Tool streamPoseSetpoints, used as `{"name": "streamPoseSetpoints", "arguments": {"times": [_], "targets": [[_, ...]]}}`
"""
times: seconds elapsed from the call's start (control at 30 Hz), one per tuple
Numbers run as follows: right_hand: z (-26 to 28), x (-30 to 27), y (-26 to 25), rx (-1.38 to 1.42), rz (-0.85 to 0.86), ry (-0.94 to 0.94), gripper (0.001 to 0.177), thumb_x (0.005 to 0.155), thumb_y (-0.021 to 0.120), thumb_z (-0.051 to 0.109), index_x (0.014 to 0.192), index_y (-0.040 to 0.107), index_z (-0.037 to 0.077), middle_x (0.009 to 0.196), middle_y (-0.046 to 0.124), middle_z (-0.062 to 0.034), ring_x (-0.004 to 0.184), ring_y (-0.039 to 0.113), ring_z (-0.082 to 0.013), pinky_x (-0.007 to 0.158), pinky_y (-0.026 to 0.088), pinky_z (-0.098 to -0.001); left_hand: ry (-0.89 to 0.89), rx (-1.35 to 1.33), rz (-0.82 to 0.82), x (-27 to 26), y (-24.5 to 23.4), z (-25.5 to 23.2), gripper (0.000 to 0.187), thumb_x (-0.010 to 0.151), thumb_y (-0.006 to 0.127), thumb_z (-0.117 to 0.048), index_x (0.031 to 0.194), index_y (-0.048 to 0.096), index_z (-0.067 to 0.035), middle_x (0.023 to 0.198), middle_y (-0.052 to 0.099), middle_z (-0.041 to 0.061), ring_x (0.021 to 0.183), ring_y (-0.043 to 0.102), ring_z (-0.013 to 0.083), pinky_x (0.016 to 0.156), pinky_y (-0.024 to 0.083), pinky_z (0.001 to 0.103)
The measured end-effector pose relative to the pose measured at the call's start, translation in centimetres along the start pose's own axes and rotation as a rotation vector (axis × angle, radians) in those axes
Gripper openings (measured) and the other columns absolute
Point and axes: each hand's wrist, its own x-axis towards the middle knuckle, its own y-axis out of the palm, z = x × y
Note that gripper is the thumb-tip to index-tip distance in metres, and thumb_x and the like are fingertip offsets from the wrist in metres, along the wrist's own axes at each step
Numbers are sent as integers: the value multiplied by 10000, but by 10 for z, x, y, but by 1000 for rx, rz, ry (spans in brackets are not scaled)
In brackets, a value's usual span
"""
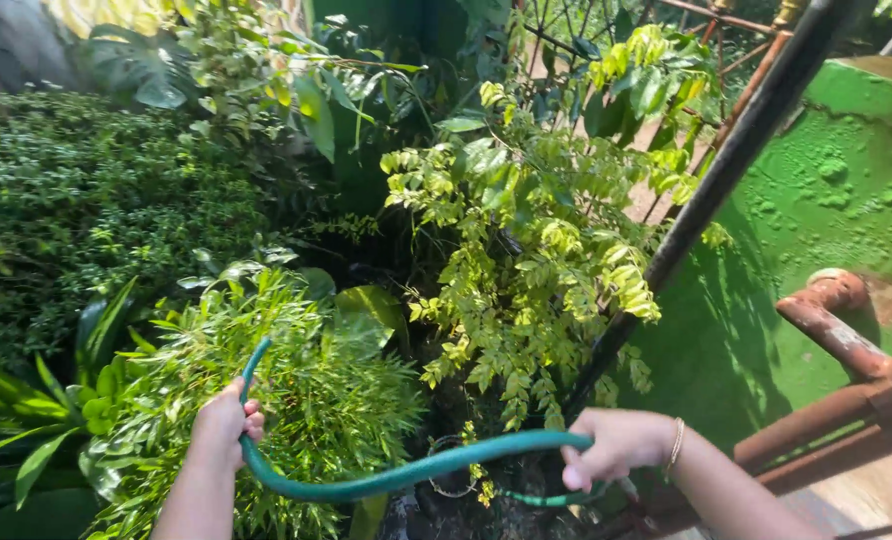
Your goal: Watering various garden plants using a green garden hose.
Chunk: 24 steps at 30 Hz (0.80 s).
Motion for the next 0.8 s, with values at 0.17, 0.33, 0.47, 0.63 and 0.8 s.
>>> {"name": "streamPoseSetpoints", "arguments": {"times": [0.17,0.33,0.47,0.63,0.8], "targets": [[3,61,31,36,1,-80,640,1052,364,470,645,671,82,524,391,41,505,331,-68,590,329,-207,53,251,-113,-22,-72,-35,372,1123,417,-221,1471,506,-126,779,454,79,558,337,151,460,289,291],[39,105,55,-177,-244,-134,708,988,393,649,526,592,151,493,424,46,495,393,-92,681,401,-251,152,381,-198,-22,-132,-70,319,1083,426,-213,1277,606,-34,898,598,140,585,531,259,456,340,346],[24,155,88,-161,-334,-76,659,1016,435,605,547,604,174,517,417,52,504,396,-99,623,371,-261,259,247,-339,-33,-150,-95,289,1035,510,-163,1223,647,9,952,636,180,547,478,246,457,395,378],[-15,200,125,-6,-155,269,863,908,186,813,621,675,162,505,510,26,519,516,-87,633,448,-219,224,200,-211,-72,-126,-74,370,1089,449,-136,1442,508,-43,1014,508,131,651,501,217,584,517,379],[-5,247,120,-318,-164,159,644,900,476,752,716,658,162,594,639,8,535,630,-124,442,467,-242,144,41,61,-74,-81,-34,505,1035,440,-144,1523,385,-26,852,525,127,544,570,203,521,612,404]]}}
